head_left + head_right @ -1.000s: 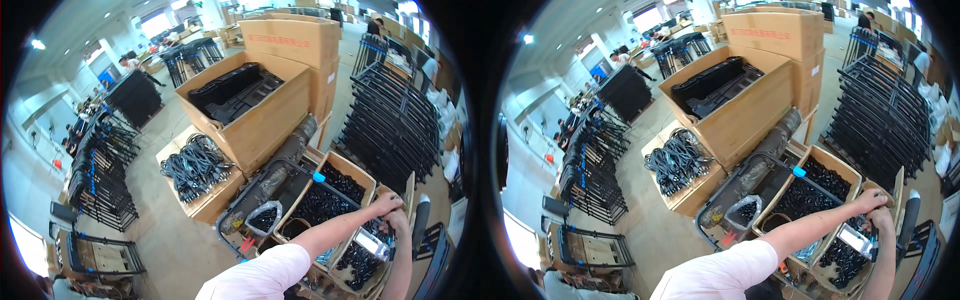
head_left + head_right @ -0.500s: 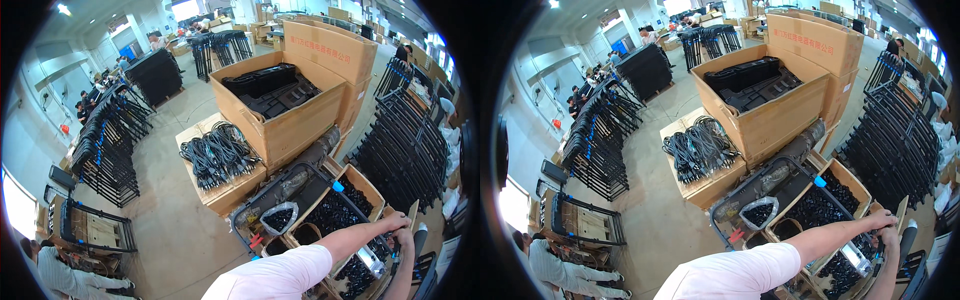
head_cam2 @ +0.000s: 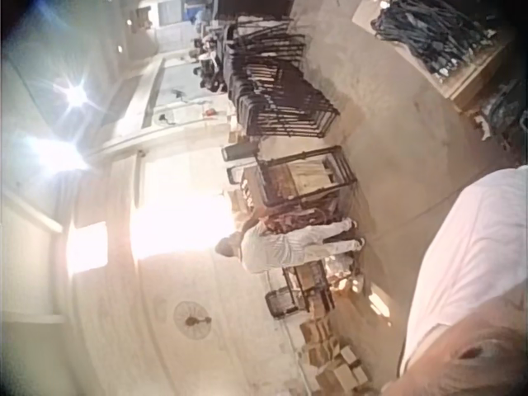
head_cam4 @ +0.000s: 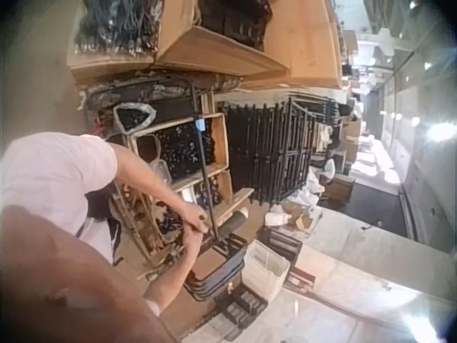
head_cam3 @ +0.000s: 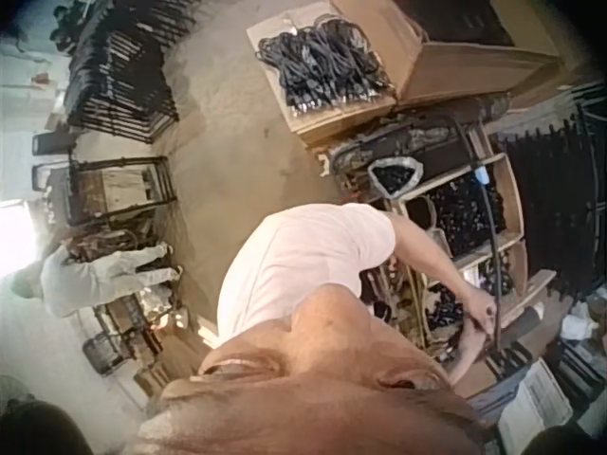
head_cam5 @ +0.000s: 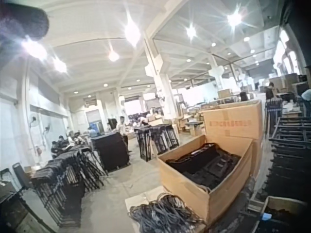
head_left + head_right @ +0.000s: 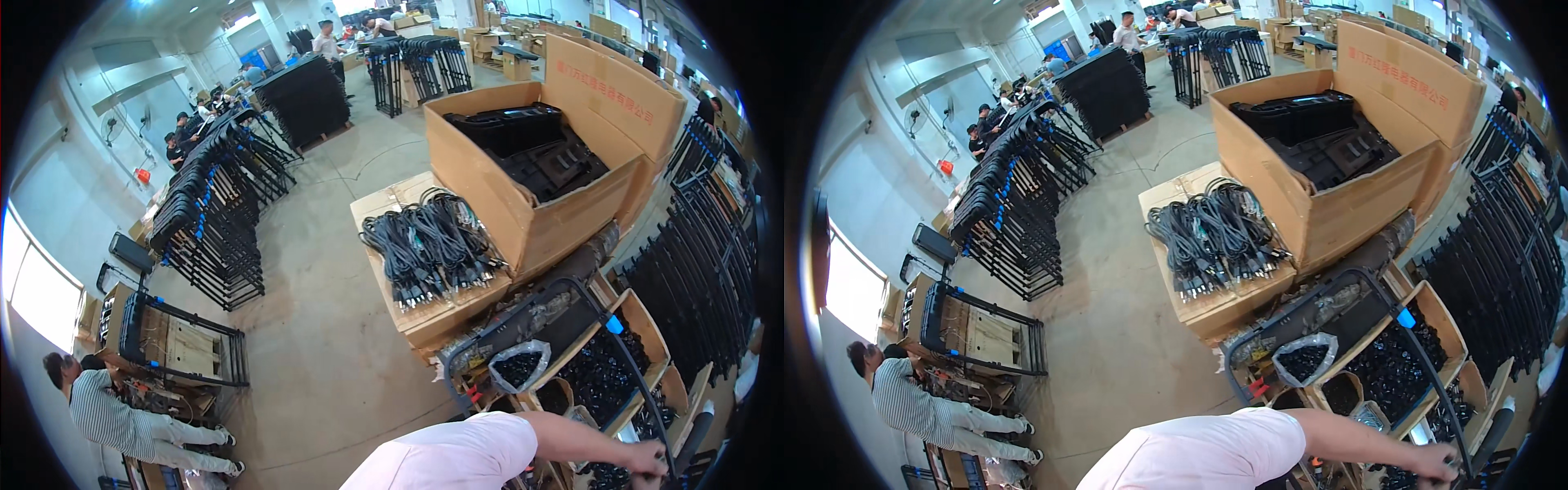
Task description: The person assembles a black electronic device, likely a treadmill console, in a warehouse setting. They attach a metal frame to the console, secure it with screws using a power drill, and connect a power cord to the back of the unit.
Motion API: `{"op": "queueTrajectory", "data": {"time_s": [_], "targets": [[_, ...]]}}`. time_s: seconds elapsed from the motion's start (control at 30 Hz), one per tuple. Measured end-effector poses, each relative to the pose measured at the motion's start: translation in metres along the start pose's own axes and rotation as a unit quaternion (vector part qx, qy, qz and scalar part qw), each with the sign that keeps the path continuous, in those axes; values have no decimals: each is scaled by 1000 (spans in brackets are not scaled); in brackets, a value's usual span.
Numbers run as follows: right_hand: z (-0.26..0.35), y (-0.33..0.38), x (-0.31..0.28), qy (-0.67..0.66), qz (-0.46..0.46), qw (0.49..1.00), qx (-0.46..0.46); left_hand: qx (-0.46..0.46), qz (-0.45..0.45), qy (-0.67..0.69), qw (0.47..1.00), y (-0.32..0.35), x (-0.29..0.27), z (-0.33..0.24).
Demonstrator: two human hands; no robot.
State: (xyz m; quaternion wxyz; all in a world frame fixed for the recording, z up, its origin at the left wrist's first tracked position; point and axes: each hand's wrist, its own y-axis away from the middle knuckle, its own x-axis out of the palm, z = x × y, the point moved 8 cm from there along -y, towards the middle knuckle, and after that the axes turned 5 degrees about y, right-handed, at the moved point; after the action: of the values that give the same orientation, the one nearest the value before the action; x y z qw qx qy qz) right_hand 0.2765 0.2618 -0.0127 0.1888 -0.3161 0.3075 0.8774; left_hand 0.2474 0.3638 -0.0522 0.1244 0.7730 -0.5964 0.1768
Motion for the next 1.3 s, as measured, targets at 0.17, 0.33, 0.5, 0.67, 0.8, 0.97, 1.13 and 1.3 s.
{"op": "queueTrajectory", "data": {"time_s": [0.17, 0.33, 0.5, 0.67, 0.8, 0.97, 1.13, 1.3], "targets": [[14, 67, 48, 68, 22, 997, 19, -51, 117, -133, 983, 74, 19, 19], [7, 100, 67, 85, 18, 996, -34, 4, 75, -154, 985, 108, 25, 30], [37, 163, 77, 154, 40, 983, 92, 12, 82, -173, 981, 143, 43, 32], [5, 209, 98, 103, 19, 992, 66, 27, 56, -201, 978, 192, 67, 48], [23, 259, 111, 63, -30, 997, -19, 32, 2, -192, 981, 227, 92, 55], [11, 266, 120, 17, -37, 999, -30, 17, 38, -191, 981, 265, 97, 18], [21, 280, 109, 162, -106, 981, 28, -19, 167, 15, 986, 268, 107, 24], [10, 293, 116, 86, -74, 985, 132, -61, 191, 37, 979, 277, 116, 24]]}}
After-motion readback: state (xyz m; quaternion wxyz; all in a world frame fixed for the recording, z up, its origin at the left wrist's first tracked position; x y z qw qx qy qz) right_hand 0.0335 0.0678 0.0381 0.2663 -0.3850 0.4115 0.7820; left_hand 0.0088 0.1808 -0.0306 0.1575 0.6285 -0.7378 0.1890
